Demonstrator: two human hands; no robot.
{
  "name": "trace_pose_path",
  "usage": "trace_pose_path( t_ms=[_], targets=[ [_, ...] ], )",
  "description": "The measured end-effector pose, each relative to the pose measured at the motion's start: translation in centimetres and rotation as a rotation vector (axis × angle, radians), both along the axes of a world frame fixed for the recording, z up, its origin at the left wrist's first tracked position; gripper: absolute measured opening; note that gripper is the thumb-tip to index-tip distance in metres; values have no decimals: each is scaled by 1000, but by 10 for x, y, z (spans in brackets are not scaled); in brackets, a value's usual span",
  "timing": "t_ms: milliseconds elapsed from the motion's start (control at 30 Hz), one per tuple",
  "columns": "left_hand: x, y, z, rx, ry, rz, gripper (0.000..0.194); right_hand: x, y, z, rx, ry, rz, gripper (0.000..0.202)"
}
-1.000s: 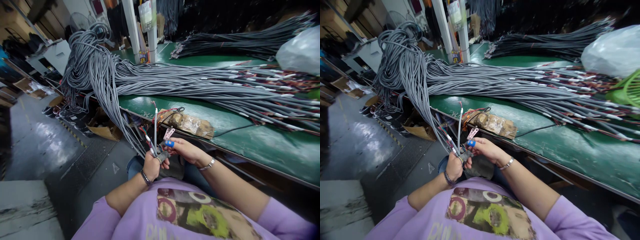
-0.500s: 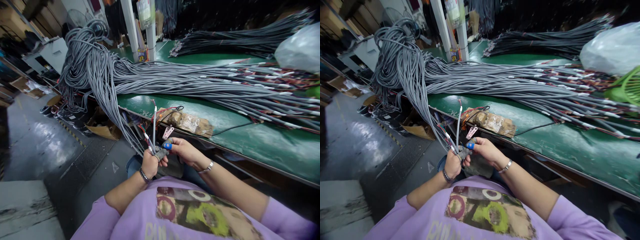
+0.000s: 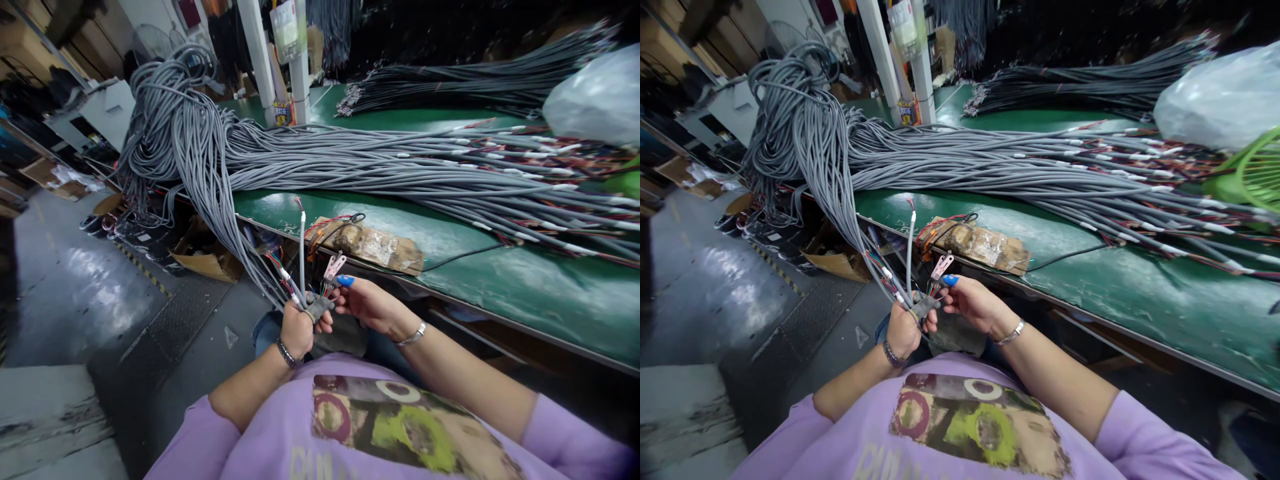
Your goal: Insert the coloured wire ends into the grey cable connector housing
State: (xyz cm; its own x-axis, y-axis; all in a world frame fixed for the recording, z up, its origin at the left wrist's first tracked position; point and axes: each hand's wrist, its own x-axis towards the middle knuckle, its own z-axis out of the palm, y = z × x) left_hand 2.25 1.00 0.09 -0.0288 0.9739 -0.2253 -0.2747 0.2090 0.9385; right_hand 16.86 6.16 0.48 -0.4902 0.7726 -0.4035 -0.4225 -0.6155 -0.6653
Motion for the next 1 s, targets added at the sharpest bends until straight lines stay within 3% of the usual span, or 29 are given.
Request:
trace_pose_path(
  t_ms=[133, 233, 433, 733, 1000],
  targets=[
    [0, 0, 0, 3, -5, 8, 30, 1, -2, 0, 11, 31, 74, 13],
    [-1, 1, 3, 5, -22, -2, 31, 2, 4, 0, -15, 46, 16, 14],
    [-2, 14, 16, -45, -127, -100, 29, -3, 23, 5, 6, 80, -36, 41],
    [3, 28, 17, -130, -171, -128, 31, -18, 26, 2, 80, 74, -224, 37],
    [5, 26, 15, -175, -159, -133, 33, -22, 24, 8, 78, 56, -279, 37]
  ],
)
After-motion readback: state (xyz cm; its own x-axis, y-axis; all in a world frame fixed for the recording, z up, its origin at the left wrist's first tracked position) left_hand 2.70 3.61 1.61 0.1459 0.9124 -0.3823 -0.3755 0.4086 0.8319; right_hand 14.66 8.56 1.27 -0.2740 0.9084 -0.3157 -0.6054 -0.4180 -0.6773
